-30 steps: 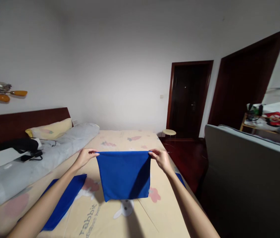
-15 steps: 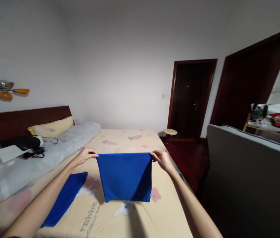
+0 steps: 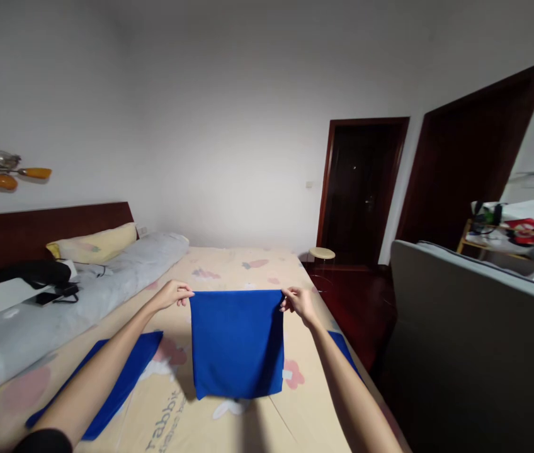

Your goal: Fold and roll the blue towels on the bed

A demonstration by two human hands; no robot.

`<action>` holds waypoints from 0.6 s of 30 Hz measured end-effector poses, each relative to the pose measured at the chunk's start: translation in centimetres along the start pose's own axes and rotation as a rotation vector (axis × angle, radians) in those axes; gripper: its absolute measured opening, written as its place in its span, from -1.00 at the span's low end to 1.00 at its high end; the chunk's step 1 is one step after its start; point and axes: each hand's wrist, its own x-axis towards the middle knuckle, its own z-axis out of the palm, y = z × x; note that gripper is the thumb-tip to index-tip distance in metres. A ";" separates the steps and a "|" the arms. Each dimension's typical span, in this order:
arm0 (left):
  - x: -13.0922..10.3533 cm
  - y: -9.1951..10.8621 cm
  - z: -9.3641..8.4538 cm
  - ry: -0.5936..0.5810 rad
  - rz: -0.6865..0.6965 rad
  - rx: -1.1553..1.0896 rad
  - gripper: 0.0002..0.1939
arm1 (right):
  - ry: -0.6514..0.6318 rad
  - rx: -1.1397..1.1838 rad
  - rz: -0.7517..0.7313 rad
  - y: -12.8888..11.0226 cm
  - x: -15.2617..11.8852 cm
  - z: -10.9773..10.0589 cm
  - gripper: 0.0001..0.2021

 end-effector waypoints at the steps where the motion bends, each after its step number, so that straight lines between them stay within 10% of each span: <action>1: 0.7 -0.3 0.4 0.014 -0.015 -0.009 -0.63 | 0.012 0.034 0.011 0.4 0.5 0.6 -0.48; 11: 5.6 -1.9 2.1 0.376 0.067 0.040 -0.57 | 0.154 0.255 -0.089 1.1 5.8 3.2 -0.43; 18: -2.4 -7.3 7.7 0.268 0.085 0.209 -0.68 | -0.003 0.208 0.017 6.6 -3.4 1.8 -0.50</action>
